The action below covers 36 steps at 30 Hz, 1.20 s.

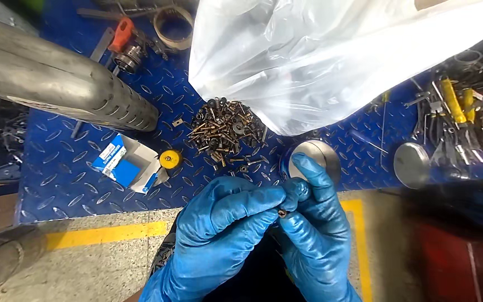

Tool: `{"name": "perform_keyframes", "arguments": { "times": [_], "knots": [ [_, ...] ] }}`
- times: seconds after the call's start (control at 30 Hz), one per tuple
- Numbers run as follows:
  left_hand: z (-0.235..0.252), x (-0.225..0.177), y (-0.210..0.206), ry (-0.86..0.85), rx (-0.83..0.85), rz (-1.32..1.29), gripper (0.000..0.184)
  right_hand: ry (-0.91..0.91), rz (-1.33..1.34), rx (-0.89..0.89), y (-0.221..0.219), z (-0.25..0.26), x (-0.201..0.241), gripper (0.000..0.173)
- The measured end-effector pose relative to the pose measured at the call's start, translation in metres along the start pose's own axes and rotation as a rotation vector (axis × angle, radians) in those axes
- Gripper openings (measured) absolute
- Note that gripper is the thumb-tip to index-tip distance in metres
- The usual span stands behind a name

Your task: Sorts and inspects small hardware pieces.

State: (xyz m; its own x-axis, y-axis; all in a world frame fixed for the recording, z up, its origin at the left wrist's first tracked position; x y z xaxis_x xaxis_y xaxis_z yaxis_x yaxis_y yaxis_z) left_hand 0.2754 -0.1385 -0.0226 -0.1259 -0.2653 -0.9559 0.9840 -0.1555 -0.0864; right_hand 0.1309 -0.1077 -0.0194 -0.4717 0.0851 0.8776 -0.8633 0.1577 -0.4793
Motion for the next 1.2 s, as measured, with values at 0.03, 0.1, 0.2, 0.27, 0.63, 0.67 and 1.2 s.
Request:
{"name": "perform_keyframes", "arguments": {
  "times": [0.03, 0.1, 0.2, 0.27, 0.63, 0.67, 1.2],
  "knots": [
    [0.0, 0.0, -0.001, 0.014, 0.007, -0.025, 0.018, 0.028, -0.022, -0.007, -0.001, -0.001, 0.002, 0.056],
    [0.0, 0.001, -0.002, 0.038, 0.02, -0.071, 0.018, 0.06, -0.044, -0.023, -0.002, -0.002, 0.004, 0.058],
    [0.0, 0.002, -0.003, 0.066, 0.037, -0.15, 0.016, 0.086, -0.055, -0.033, -0.003, -0.003, 0.007, 0.059],
    [0.0, 0.002, -0.004, 0.078, 0.047, -0.189, 0.017, 0.112, -0.085, -0.041, -0.004, -0.003, 0.009, 0.059],
    [0.002, 0.004, -0.002, 0.139, 0.051, -0.259, 0.015, 0.222, -0.315, -0.075, -0.009, -0.003, 0.013, 0.062],
    [0.002, 0.004, -0.001, 0.14, 0.049, -0.256, 0.016, 0.219, -0.308, -0.074, -0.009, -0.003, 0.013, 0.062],
    [-0.06, 0.108, 0.073, 0.004, -0.056, 0.695, 0.021, 0.156, -1.281, -0.465, 0.137, 0.002, 0.011, 0.057]
  ]
}}
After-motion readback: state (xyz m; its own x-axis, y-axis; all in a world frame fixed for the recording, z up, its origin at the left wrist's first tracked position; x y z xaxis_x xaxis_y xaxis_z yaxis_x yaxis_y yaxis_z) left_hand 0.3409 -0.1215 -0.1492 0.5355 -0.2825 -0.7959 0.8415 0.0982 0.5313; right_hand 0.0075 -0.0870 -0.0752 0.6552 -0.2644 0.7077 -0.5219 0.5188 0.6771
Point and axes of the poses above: each hand's wrist, its own z-axis towards the middle knuckle, its own y-axis out of the back of the hand, x = y × z, the point moved 5 cm from there along z, towards the middle knuckle, and after that the axes turned 2 degrees about -x, right-handed, at the moved point
